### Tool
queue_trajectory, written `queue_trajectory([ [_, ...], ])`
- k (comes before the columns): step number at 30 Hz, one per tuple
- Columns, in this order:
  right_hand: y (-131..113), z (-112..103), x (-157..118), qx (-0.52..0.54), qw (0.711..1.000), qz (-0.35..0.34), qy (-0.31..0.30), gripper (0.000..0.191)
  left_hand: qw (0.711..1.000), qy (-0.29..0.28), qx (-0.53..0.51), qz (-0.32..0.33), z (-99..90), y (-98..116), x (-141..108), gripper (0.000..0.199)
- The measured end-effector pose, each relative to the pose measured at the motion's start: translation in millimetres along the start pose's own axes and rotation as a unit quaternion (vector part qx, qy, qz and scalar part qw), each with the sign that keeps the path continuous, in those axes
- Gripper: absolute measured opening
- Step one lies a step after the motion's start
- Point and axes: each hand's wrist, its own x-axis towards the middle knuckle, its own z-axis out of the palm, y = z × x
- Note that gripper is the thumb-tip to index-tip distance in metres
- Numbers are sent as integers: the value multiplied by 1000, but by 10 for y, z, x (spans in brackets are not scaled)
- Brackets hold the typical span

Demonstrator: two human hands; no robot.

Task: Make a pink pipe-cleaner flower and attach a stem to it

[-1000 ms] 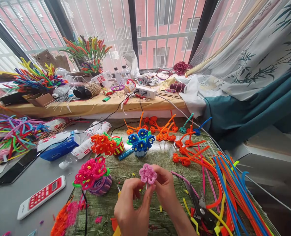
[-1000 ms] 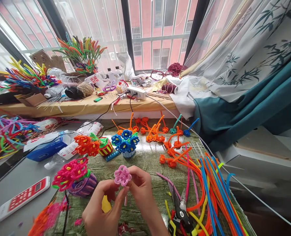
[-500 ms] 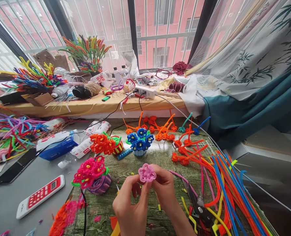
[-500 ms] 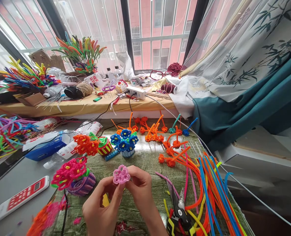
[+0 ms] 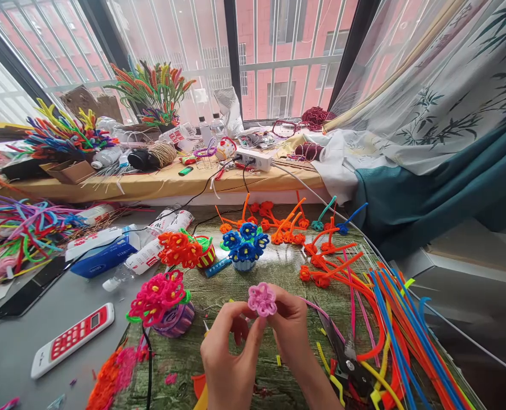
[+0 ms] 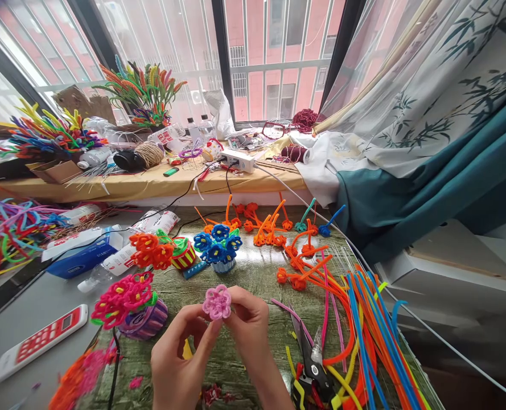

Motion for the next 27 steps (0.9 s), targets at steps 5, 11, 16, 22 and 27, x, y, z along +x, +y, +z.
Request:
queue_trajectory([
  [5,17,-8,13,9,1000,1,14,7,998,0,21,56,19,42,1,6],
  [11,26,-18,4,16,1000,4,5,7,986,43,103,128,20,44,7,7],
  [16,28,-7,-23,12,999,13,-28,7,978,58,131,149,9,57,21,4],
  [22,-15,15,-34,-13,998,0,-69,14,969,60,172,164,-48,47,16,10],
  [27,-37,11,-34,-55,994,-36,-90,13,957,60,209,191,-128,58,13,13],
])
